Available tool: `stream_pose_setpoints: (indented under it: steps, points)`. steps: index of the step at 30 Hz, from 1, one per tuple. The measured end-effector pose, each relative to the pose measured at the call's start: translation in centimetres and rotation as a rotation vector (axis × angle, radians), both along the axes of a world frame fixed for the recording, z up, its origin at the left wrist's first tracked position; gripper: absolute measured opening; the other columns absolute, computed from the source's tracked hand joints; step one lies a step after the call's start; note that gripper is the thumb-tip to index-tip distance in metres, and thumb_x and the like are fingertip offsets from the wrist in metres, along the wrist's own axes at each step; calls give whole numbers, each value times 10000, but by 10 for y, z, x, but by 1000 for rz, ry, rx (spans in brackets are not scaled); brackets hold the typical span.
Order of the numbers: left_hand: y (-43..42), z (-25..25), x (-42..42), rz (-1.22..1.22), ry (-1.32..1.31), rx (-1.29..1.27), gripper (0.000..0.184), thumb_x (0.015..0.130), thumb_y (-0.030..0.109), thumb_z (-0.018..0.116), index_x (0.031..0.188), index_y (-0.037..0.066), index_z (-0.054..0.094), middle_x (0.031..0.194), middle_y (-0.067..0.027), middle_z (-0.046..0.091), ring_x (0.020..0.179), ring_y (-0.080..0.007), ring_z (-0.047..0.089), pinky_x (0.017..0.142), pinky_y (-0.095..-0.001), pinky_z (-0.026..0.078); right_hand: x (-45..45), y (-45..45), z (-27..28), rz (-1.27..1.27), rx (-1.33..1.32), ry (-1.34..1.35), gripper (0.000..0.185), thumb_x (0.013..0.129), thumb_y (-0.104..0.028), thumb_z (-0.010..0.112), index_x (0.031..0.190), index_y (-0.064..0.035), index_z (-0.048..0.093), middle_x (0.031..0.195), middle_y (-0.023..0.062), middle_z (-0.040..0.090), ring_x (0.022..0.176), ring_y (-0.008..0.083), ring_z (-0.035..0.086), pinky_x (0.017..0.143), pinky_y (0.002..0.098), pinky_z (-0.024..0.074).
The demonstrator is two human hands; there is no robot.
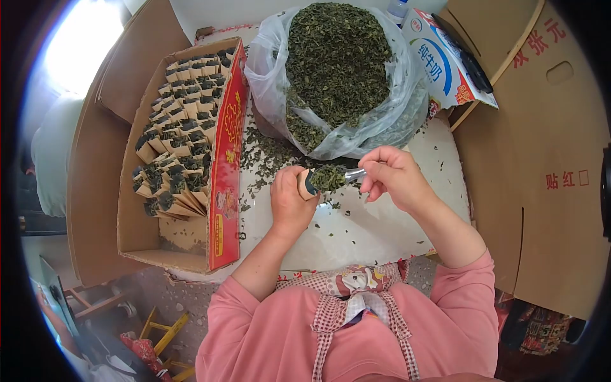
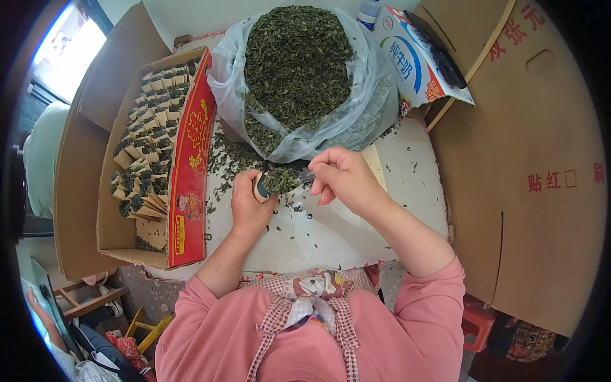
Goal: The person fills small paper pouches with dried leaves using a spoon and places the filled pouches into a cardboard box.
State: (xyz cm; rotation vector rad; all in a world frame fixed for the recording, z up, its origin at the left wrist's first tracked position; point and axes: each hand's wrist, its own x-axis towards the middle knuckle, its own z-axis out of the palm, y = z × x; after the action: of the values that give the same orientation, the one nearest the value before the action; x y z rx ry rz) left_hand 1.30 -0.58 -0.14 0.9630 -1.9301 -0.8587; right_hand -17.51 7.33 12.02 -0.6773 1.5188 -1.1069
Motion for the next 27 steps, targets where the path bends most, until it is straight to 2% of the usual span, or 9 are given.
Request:
stream_pose_setpoints:
  steps: [4,8,11,13,14,16,20,26,27]
  points:
    - [-1,-2,1,-11,-46,-59,560,579,4,780,1064,80,511,1037,-105,563,1010,-322,548,859,-421,422,9,-5,9,79,47,225,132,931,-97,535,979,14,589,694,78,644,537,109,606,498,219,509]
    - [0,-2,0,-31,-79,-77,581,564,4,782,1074,75,512,1046,-105,565,1021,-320,547,861,-422,421,19,-12,14,91,25,284,142,928,-104,528,971,14,596,688,65,643,553,95,608,497,214,500]
    - [0,-5,-2,-24,-72,-118,580,569,9,783,1078,75,513,1044,-104,567,1017,-319,549,857,-422,422,28,-16,14,140,-19,457,136,895,-84,553,943,34,599,678,82,643,557,119,616,492,259,496]
    - [0,-6,-2,-17,-59,-139,577,574,12,783,1080,76,513,1041,-104,568,1014,-318,550,856,-422,423,32,-18,9,271,-353,924,112,846,-50,573,905,39,607,642,132,633,540,214,637,507,343,501]
    - [0,-6,-2,-18,-66,-136,575,578,14,783,1082,77,513,1037,-103,570,1011,-318,551,856,-423,423,35,-19,10,271,-353,924,112,846,-50,573,905,39,607,642,132,633,540,214,637,507,343,501]
    - [0,-6,-2,-18,-74,-133,573,582,16,782,1084,77,512,1032,-102,571,1008,-318,552,856,-424,423,41,-19,17,355,-391,1112,89,808,-26,578,867,32,612,625,181,607,561,319,636,537,408,501]
    - [0,-5,-2,-11,-51,-122,564,588,13,775,1082,76,510,1028,-106,573,1000,-321,555,849,-422,430,46,-17,35,417,-308,1197,66,809,-27,576,841,14,617,612,188,600,580,356,627,541,418,500]
    - [1,-8,-3,-25,-24,-70,549,591,2,764,1073,72,510,1033,-113,572,995,-326,555,847,-422,439,35,-10,39,325,-363,1163,64,812,-18,574,851,6,619,630,191,603,574,330,632,530,381,500]
    - [1,-8,-3,-31,-20,-60,545,593,-1,761,1072,70,510,1033,-115,571,997,-326,555,849,-423,440,32,-9,39,293,-391,1137,74,821,-20,572,868,6,624,632,178,609,567,297,637,531,360,499]
